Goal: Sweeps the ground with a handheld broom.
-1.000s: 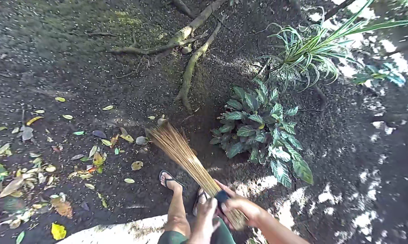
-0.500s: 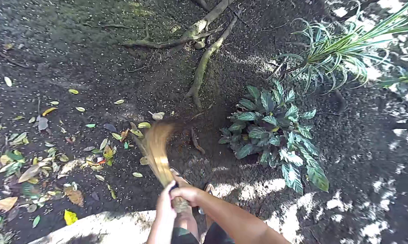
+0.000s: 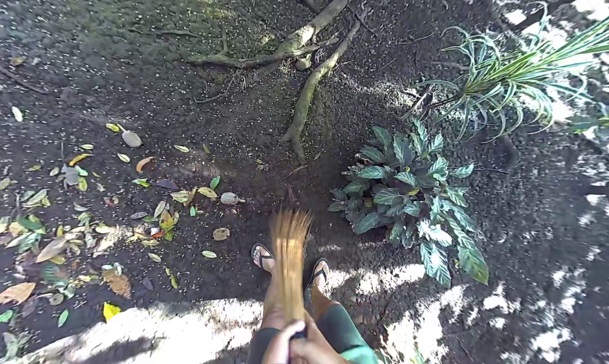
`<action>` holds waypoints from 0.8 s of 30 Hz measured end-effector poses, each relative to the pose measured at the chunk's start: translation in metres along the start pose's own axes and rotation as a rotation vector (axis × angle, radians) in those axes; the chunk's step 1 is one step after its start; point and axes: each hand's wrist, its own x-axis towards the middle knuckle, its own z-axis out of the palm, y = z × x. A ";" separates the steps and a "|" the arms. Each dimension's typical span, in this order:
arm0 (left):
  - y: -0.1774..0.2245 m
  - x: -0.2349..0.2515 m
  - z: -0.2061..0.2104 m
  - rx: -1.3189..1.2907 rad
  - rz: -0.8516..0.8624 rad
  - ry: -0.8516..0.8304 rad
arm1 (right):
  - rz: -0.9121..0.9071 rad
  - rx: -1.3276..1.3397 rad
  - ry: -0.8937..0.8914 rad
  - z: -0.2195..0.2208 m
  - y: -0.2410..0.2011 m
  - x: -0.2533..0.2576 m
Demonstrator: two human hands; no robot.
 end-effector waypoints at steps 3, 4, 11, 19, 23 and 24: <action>0.024 0.037 -0.045 -0.208 0.191 0.173 | 0.029 -0.133 -0.332 0.034 -0.008 0.077; 0.039 0.041 -0.052 -0.245 0.275 0.226 | -0.001 -0.163 -0.433 0.049 -0.019 0.096; 0.028 0.017 -0.014 0.019 0.464 0.208 | -0.141 -0.179 -0.463 0.012 -0.048 0.066; 0.020 0.017 0.025 0.296 0.389 -0.213 | -0.263 -0.139 0.139 -0.139 -0.086 0.012; 0.020 0.030 0.021 0.246 0.405 -0.086 | -0.158 -0.299 0.341 -0.209 -0.148 0.090; 0.019 0.033 0.026 0.239 0.400 -0.066 | -0.100 -0.330 0.315 -0.221 -0.161 0.098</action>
